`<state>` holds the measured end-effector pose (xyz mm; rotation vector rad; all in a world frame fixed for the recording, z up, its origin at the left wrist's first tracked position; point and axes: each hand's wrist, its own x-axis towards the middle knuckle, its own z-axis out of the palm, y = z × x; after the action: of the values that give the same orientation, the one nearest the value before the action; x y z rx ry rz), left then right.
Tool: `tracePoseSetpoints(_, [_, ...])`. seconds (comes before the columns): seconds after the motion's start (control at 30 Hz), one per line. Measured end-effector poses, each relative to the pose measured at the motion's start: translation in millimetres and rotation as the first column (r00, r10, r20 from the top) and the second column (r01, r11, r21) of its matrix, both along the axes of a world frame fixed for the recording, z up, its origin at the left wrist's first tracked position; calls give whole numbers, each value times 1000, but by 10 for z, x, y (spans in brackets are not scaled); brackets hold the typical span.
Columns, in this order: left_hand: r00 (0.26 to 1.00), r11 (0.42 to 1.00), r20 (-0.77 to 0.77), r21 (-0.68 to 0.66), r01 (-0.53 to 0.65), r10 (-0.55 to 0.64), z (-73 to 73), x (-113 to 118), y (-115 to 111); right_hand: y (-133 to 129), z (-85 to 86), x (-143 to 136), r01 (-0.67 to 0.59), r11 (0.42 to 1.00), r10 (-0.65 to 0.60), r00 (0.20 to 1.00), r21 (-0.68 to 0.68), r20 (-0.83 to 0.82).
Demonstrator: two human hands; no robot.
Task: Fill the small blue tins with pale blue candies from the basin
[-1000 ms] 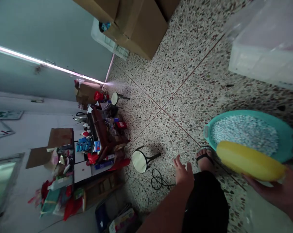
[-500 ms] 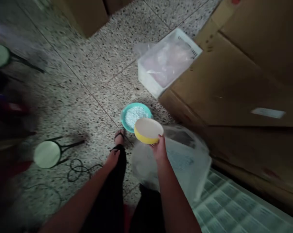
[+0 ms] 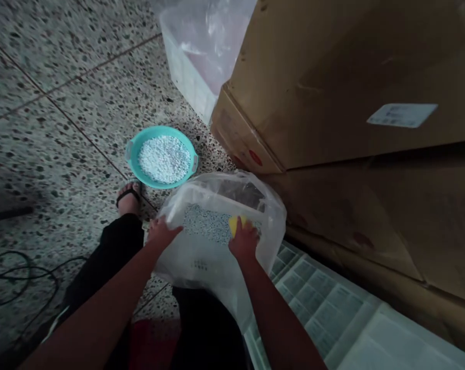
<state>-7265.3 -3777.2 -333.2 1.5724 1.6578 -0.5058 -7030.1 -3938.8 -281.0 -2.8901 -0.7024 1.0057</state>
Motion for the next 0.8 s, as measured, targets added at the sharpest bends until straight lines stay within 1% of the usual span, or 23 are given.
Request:
tracePoseSetpoints(0.1, [1000,999,-11,52,2,-1,-202,46,-75,-224,-507,244,-14,992,29,992,-125,121])
tracePoseSetpoints(0.2, [998,996,-56,90,18,-13,-338,41,-131,-394,-910,403,69,971,-19,977,-228,214])
tracePoseSetpoints(0.27, [996,994,-80,102,37,-29,-392,37,-153,-437,-1131,373,152,948,-75,960,-279,269])
tracePoseSetpoints(0.37, [994,995,-90,85,61,-53,-423,40,-153,-368,-1384,131,238,916,-149,949,-322,277])
tracePoseSetpoints(0.43, [994,996,-94,61,64,-58,-419,40,-132,-249,-1498,-92,247,911,-181,960,-332,215])
tracePoseSetpoints(0.5, [994,997,-84,36,68,-65,-409,35,-104,-108,-1576,-305,267,903,-223,961,-337,164])
tracePoseSetpoints(0.63, [994,996,-66,9,84,-83,-410,21,-69,100,-1648,-604,324,885,-296,946,-333,135])
tracePoseSetpoints(0.73, [993,997,-89,-9,81,-81,-423,16,-71,180,-1685,-782,280,908,-274,960,-311,63])
tracePoseSetpoints(0.8, [992,997,-101,-23,77,-79,-431,18,-75,233,-1745,-927,212,934,-226,974,-287,-17])
